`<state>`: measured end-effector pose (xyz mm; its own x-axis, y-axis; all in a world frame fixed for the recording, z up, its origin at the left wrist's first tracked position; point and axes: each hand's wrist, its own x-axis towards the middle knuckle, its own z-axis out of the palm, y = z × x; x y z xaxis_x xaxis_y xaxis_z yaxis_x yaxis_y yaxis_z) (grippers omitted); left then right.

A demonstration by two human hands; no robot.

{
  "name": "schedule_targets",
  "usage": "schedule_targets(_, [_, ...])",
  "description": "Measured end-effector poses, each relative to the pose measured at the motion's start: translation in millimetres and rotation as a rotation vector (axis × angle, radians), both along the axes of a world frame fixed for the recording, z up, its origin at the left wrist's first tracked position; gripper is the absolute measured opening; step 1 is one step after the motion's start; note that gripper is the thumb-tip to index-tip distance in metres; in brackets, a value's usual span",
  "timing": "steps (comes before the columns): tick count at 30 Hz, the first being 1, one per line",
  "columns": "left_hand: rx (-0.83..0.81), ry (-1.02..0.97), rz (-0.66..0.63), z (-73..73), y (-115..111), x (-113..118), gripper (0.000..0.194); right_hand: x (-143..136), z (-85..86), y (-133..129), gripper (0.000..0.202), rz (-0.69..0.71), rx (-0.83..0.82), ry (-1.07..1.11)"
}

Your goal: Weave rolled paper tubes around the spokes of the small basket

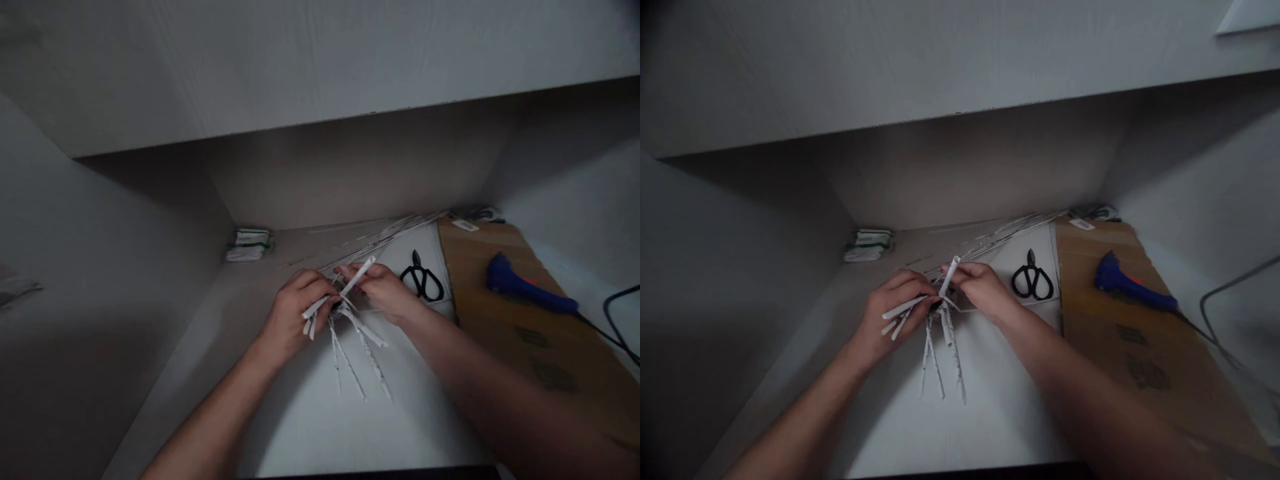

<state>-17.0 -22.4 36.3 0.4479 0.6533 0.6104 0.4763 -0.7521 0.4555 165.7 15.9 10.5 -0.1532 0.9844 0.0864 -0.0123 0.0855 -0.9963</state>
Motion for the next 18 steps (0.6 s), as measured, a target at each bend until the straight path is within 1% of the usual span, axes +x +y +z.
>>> schedule_targets(2, [-0.006,-0.004,0.009,-0.9,-0.4,0.6,0.012,-2.3,4.1,-2.9,0.035,0.029,-0.084,0.142])
schedule_targets(3, [-0.011,-0.008,0.017,-1.5,0.0,0.7,0.011,-2.3,7.8,-5.4,0.034,0.036,-0.110,0.178])
schedule_targets(4, [-0.016,-0.013,0.025,-2.2,0.6,0.6,0.010,-1.6,12.2,-8.1,0.032,0.041,-0.103,0.186])
schedule_targets(7, [-0.032,-0.033,0.051,-3.8,3.7,0.1,0.008,2.8,26.9,-16.3,0.028,0.041,0.005,0.137])
schedule_targets(11, [-0.022,-0.063,0.079,-4.4,6.2,-0.5,0.007,6.7,42.1,-25.4,0.023,-0.102,0.201,0.114])
schedule_targets(13, [-0.022,-0.072,0.062,-4.5,6.1,-0.7,0.006,6.5,45.6,-30.5,0.023,-0.127,0.279,0.092])
schedule_targets(15, [-0.024,-0.074,0.054,-4.8,5.5,-1.0,0.006,5.9,45.8,-35.8,0.027,-0.078,0.342,0.060])
schedule_targets(18, [-0.019,-0.080,0.079,-5.3,5.3,-1.6,0.007,6.3,41.6,-41.4,0.041,0.026,0.430,0.027])
